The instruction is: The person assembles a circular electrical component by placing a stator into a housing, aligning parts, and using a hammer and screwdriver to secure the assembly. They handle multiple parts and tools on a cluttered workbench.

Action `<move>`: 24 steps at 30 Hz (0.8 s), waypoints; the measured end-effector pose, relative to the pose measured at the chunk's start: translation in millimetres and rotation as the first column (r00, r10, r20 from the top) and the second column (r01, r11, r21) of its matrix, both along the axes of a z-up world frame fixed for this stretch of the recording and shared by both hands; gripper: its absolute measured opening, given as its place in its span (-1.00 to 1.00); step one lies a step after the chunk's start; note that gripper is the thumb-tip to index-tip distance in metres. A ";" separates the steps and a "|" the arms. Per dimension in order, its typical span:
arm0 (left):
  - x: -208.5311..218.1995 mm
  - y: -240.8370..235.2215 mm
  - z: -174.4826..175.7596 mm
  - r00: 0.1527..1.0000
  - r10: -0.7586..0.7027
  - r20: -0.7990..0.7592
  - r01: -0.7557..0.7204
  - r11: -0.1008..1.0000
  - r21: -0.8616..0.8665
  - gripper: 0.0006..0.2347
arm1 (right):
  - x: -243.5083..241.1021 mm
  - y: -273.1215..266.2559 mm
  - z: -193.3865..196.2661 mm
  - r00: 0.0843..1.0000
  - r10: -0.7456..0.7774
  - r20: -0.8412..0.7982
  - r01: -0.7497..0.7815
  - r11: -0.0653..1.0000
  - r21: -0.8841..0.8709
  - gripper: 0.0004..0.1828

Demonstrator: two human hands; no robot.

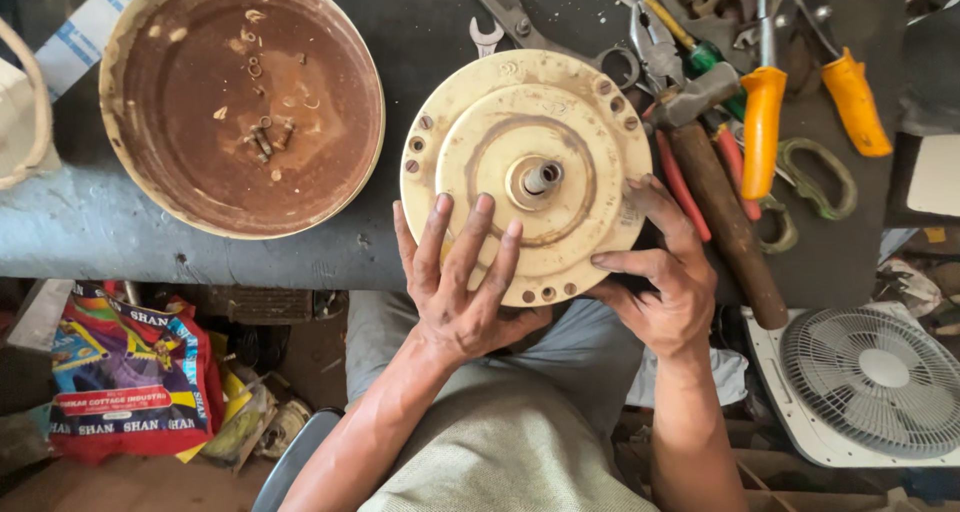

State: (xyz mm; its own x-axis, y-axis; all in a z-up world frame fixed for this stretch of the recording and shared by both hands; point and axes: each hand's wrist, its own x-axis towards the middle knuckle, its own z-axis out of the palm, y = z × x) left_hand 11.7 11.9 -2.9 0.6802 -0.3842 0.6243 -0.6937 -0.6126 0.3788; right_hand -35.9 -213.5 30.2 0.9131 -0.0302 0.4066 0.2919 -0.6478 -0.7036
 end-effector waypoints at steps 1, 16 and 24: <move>-0.3 -0.3 -1.3 1.000 0.000 0.002 0.000 1.000 0.001 -0.38 | -0.9 0.3 -0.8 1.000 -0.005 0.007 0.006 1.000 -0.007 -0.59; 0.2 3.6 8.9 0.995 -0.022 -0.094 0.021 1.000 -0.006 -0.26 | 15.9 28.4 35.6 0.988 -0.067 0.138 0.010 0.928 0.373 -0.61; -3.6 1.4 -1.4 0.993 -0.045 -0.105 0.033 0.993 -0.113 -0.26 | 97.3 124.7 116.0 0.902 0.429 0.043 -0.394 0.862 -0.320 -0.65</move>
